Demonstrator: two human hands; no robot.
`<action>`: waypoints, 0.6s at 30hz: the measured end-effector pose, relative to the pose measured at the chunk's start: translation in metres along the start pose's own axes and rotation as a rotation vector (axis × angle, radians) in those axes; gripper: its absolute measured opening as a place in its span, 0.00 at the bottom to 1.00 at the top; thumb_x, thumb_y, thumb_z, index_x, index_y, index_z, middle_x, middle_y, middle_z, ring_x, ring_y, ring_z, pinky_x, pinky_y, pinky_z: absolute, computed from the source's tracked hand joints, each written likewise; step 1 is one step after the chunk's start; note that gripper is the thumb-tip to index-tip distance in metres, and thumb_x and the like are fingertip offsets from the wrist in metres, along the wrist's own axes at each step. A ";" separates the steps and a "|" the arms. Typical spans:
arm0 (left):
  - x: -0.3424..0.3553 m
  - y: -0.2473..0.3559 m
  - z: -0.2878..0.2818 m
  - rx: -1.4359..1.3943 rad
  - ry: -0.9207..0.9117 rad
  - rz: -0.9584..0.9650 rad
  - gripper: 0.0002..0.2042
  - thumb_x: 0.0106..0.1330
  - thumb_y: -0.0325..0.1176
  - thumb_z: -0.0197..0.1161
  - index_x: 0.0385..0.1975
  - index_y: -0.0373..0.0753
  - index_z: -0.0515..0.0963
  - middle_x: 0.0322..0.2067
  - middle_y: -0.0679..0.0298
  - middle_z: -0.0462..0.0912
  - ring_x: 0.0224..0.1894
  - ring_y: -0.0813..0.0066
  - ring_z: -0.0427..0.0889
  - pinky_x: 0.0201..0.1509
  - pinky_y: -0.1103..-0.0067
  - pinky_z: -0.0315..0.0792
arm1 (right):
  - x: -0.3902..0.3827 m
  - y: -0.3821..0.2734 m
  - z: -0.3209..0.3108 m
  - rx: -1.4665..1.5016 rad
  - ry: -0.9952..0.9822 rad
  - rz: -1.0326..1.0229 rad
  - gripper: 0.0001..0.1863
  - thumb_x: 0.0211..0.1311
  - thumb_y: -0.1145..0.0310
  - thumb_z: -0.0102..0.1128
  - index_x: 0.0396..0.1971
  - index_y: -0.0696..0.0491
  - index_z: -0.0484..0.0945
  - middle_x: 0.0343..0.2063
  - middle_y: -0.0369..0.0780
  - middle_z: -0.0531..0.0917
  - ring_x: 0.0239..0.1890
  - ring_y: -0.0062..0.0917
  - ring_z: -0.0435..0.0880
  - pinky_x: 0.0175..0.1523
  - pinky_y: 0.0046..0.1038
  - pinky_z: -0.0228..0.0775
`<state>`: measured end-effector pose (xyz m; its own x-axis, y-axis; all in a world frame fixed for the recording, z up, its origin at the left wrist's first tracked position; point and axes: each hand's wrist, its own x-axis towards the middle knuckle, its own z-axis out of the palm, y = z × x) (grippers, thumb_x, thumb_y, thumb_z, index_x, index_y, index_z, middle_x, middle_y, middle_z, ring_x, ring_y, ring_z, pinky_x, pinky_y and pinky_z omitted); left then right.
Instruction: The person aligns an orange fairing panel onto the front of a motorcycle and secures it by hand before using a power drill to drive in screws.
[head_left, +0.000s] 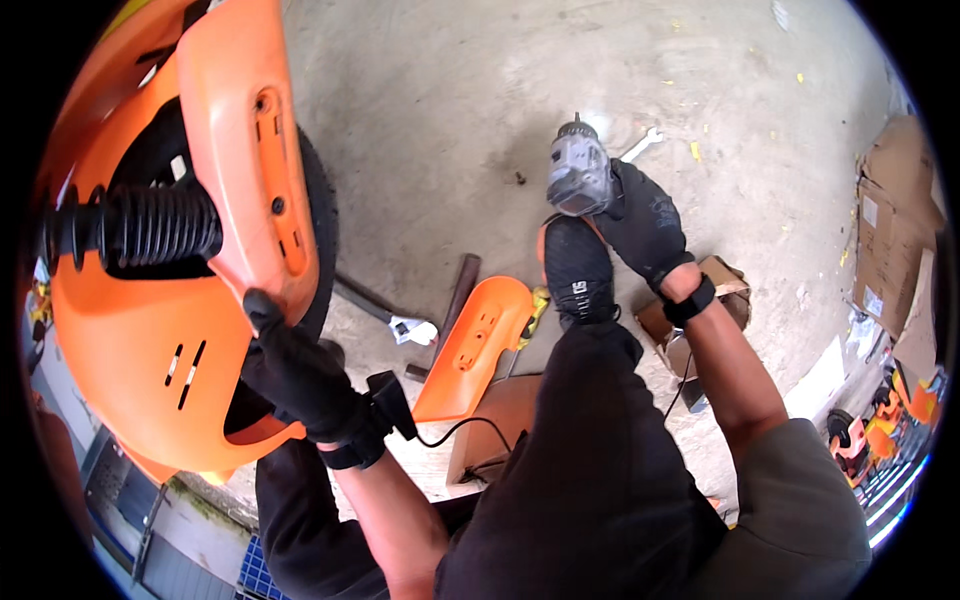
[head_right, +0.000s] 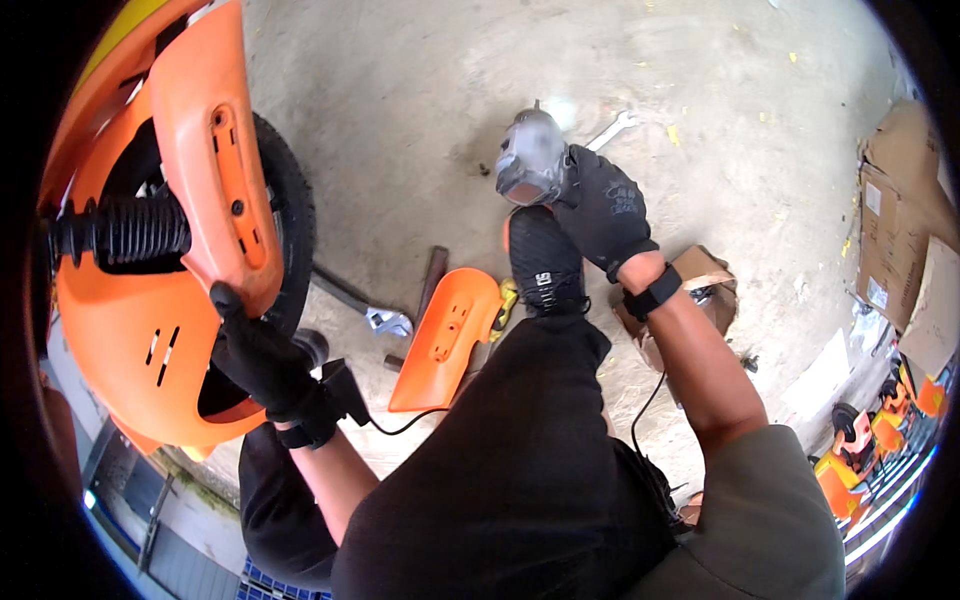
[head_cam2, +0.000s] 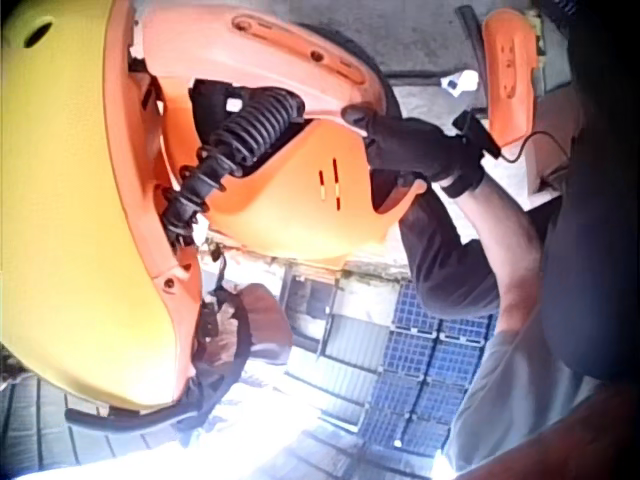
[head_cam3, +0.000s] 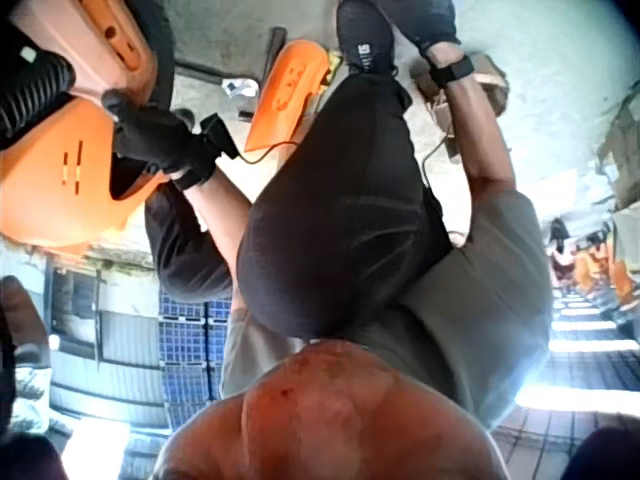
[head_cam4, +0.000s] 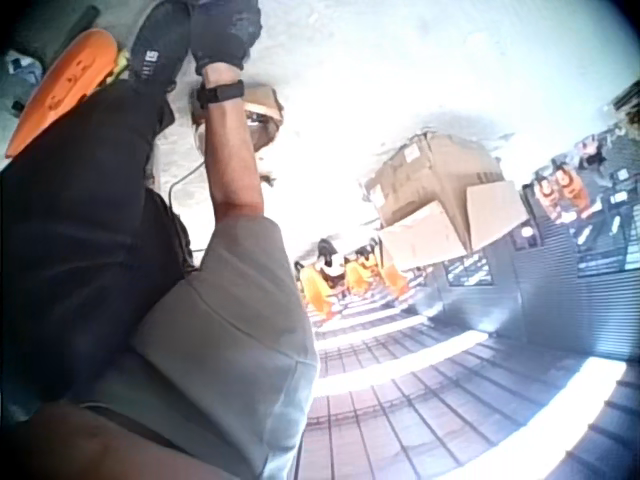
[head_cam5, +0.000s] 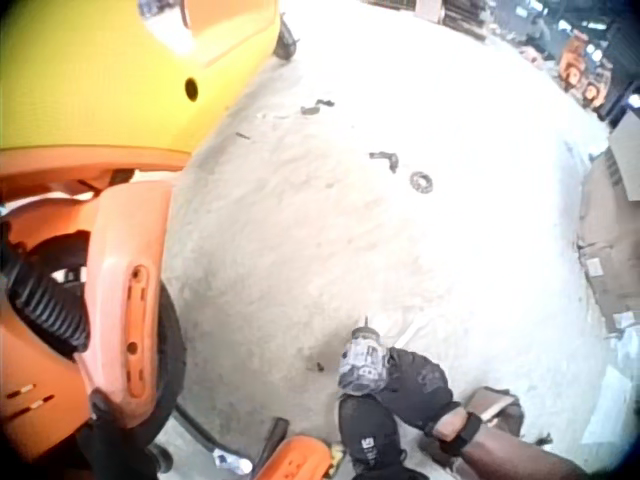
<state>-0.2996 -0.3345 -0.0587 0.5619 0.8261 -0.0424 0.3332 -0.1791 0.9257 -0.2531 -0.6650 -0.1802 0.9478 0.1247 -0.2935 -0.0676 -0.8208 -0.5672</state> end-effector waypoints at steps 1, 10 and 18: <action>-0.001 0.003 0.003 -0.009 -0.025 0.029 0.17 0.68 0.41 0.62 0.21 0.39 0.67 0.12 0.75 0.55 0.11 0.87 0.53 0.15 0.83 0.45 | -0.003 0.007 -0.001 -0.078 -0.011 0.028 0.28 0.48 0.67 0.65 0.52 0.56 0.71 0.41 0.48 0.80 0.44 0.44 0.79 0.48 0.40 0.72; -0.050 -0.055 -0.020 0.054 -0.156 -0.102 0.10 0.67 0.28 0.56 0.45 0.32 0.75 0.32 0.65 0.76 0.33 0.79 0.75 0.39 0.81 0.71 | -0.006 0.042 0.009 -0.209 0.056 0.065 0.30 0.47 0.66 0.64 0.54 0.57 0.70 0.42 0.49 0.80 0.46 0.44 0.79 0.50 0.40 0.71; -0.073 -0.085 0.125 0.364 -0.850 0.251 0.13 0.62 0.30 0.61 0.45 0.32 0.78 0.39 0.52 0.82 0.39 0.61 0.82 0.46 0.71 0.75 | -0.011 0.010 -0.007 0.500 -0.070 0.156 0.26 0.48 0.63 0.68 0.48 0.58 0.74 0.39 0.51 0.83 0.44 0.43 0.83 0.48 0.36 0.74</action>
<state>-0.2750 -0.4464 -0.1815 0.9629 0.1027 -0.2495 0.2624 -0.5716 0.7774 -0.2622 -0.6787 -0.1770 0.8926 0.0730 -0.4450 -0.3632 -0.4686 -0.8053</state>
